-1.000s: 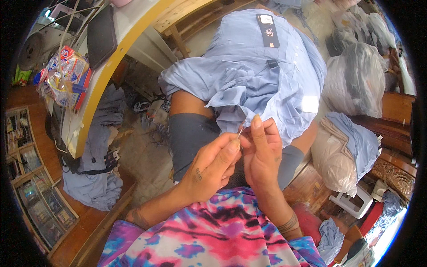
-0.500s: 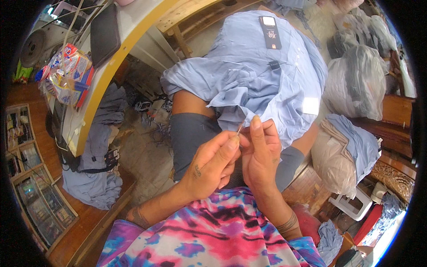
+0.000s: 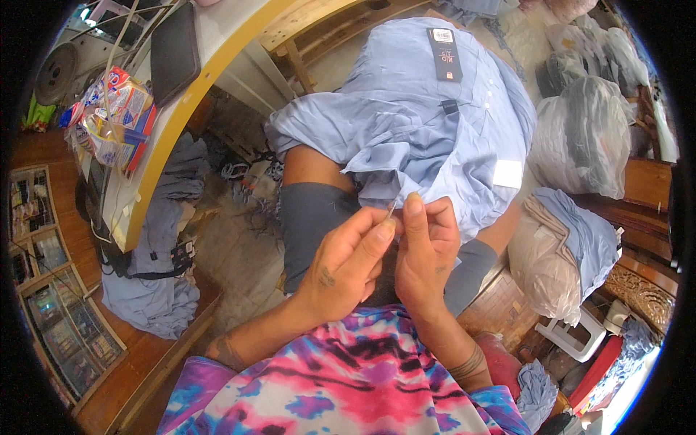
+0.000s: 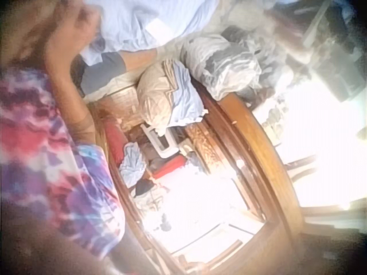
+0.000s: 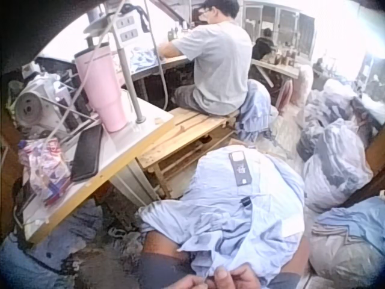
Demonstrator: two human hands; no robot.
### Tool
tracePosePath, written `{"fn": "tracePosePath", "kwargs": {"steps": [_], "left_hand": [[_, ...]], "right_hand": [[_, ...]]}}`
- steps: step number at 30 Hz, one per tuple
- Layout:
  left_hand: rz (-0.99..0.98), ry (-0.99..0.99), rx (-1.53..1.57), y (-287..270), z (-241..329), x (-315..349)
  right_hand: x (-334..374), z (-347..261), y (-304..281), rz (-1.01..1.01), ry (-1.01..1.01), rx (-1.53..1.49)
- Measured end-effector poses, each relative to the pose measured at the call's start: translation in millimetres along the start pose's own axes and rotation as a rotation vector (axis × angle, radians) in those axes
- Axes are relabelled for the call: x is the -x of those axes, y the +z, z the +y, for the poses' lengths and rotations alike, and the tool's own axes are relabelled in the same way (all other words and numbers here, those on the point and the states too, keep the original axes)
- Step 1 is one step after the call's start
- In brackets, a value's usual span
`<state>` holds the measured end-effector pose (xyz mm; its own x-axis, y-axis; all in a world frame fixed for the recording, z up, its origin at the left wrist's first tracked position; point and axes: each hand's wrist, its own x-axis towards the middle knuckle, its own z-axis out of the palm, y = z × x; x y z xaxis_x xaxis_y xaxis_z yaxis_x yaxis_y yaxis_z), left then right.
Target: The person uses thread nippers to trim loose threads from the collar and seams of a blue button-down shirt.
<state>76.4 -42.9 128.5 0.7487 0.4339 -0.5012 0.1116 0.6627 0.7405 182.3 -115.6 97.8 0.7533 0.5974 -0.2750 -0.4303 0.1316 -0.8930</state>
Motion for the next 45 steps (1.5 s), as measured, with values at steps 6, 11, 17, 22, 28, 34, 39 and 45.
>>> {"fn": "tracePosePath", "kwargs": {"steps": [6, 11, 17, 22, 28, 34, 39, 45], "left_hand": [[0.022, 0.064, -0.042, -1, -5, -1], [-0.01, 0.004, 0.051, -4, -6, 2], [0.013, 0.015, 0.113, -8, -14, -2], [0.025, 0.022, 0.077, -14, -11, 1], [0.159, 0.317, -0.297, -12, -4, -24], [0.177, 0.162, 0.001, -12, -5, -27], [0.146, 0.09, 0.118, -16, -19, -27], [0.129, 0.116, -0.29, -8, -18, -28]], "right_hand": [[2, 0, 5, 0.02, -0.015, 0.032], [5, 3, 5, 0.02, -0.028, 0.028], [6, 5, 3, -0.002, -0.027, 0.014], [2, 3, 6, 0.086, 0.023, -0.001], [3, 6, -6, 0.005, 0.043, -0.018], [4, 0, -2, 0.038, 0.167, -0.178], [-1, 4, -11, 0.007, 0.182, -0.07], [-7, -2, -20, 0.094, 0.172, -0.033]]}}
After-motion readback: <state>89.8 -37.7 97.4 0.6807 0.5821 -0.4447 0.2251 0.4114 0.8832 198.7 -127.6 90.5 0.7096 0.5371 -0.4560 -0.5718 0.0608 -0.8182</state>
